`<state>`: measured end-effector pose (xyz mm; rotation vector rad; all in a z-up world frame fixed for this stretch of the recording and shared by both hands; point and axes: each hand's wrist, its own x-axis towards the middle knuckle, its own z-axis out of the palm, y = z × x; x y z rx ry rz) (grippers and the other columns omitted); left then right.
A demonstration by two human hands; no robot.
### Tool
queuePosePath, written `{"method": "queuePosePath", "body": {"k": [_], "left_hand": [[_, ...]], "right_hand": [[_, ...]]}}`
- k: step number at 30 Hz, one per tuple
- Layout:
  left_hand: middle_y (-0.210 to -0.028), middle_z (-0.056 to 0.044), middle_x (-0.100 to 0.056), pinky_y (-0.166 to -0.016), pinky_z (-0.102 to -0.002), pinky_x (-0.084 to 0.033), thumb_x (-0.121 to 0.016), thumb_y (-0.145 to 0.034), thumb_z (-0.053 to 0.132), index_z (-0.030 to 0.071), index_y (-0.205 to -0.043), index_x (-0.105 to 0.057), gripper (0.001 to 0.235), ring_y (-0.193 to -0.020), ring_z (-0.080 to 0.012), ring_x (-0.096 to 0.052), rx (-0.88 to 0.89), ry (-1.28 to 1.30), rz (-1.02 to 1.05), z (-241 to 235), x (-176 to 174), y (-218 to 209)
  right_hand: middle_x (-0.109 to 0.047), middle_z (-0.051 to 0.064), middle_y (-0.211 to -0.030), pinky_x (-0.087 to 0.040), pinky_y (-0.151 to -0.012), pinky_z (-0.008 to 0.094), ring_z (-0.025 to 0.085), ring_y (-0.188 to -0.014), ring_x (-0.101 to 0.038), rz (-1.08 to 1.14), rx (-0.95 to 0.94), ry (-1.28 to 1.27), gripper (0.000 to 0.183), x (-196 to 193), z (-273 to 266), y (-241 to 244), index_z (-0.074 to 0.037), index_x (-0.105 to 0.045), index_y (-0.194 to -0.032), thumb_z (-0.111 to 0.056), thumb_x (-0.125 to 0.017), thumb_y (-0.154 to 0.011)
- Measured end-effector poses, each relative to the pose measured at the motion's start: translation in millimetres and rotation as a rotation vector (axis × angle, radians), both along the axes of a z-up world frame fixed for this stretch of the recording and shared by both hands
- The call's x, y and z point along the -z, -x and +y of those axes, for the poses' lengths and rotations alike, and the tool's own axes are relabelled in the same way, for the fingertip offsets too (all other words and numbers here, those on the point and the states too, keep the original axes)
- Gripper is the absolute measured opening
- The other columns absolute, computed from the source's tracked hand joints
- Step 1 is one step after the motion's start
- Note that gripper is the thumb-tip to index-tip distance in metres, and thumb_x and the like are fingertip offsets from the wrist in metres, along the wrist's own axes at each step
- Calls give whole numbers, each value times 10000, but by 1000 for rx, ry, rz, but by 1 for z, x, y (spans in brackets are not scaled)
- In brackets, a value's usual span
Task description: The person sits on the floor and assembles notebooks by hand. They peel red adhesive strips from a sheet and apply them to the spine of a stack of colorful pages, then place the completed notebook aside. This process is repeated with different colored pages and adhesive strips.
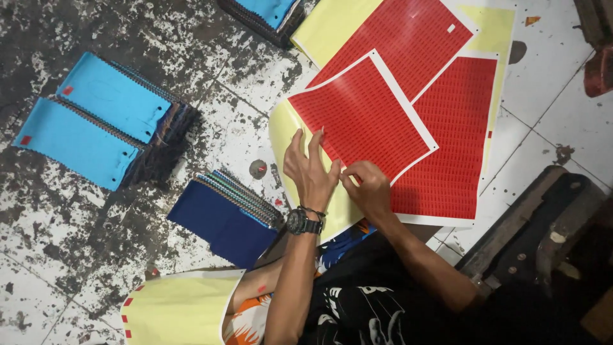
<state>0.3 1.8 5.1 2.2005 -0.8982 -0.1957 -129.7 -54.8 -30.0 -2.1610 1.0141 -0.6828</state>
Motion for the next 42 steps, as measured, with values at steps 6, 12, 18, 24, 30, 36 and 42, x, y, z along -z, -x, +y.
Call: {"method": "queuePosePath", "body": {"k": [6, 12, 18, 24, 30, 36, 42], "left_hand": [[-1434, -166, -422, -1077, -524, -391, -652, -906, 263, 123, -1360, -543, 487, -1308, -389, -396, -189, 402, 351, 0, 9, -3], [-1344, -205, -453, -1129, -508, -308, -435, -1010, 386, 54, -1351, -482, 479, -1296, -362, -417, -216, 606, 552, 1, 1, 10], [-1295, -112, -459, -1094, -542, -318, -688, -888, 269, 99, -1291, -482, 484, -1267, -349, -444, -162, 286, 129, 13, 5, -1], [-1484, -184, -330, -1080, -717, -234, -788, -712, 195, 95, -1356, -506, 710, -1403, -516, -237, -19, 0, 71, 2, -12, 0], [-1518, -163, -297, -1076, -765, -168, -839, -695, 200, 137, -1384, -479, 780, -1447, -501, -163, -14, -104, 65, -4, -21, 0], [-1539, -150, -278, -1088, -761, -128, -837, -696, 191, 174, -1399, -455, 801, -1465, -488, -128, -22, -175, 83, -6, -17, -2], [-1456, -225, -368, -1088, -544, -480, -736, -850, 94, 23, -1345, -483, 560, -1363, -448, -444, -218, 542, 408, -9, -23, -12]], "right_hand": [[-653, 86, -1065, -497, -858, 288, 174, -974, -617, -446, -35, -633, 173, -19, 1, 0, -66, -723, -908, -172, -850, -859], [-604, 98, -1084, -553, -744, 234, 105, -919, -635, -436, -128, -805, 169, -51, 30, -21, -24, -726, -921, -68, -864, -834], [-653, 90, -884, -558, -560, 207, 161, -749, -694, -137, 90, -330, 395, -18, -8, 6, -51, -717, -1108, -189, -926, -801], [-626, 81, -788, -565, -668, 336, 231, -744, -674, 76, -10, -178, 263, -3, -18, 0, -79, -773, -1059, -228, -846, -855], [-695, 74, -754, -556, -640, 324, 233, -706, -695, 116, -6, -26, 210, 11, -12, 1, -139, -812, -1014, -219, -860, -826], [-693, -19, -782, -570, -647, 278, 170, -721, -693, 157, -29, 159, 70, 10, -10, 1, -237, -794, -916, -237, -818, -851], [-684, 61, -929, -544, -617, 224, 139, -778, -683, -294, 34, -310, 165, -24, -15, -5, -95, -773, -956, -183, -867, -852]]}}
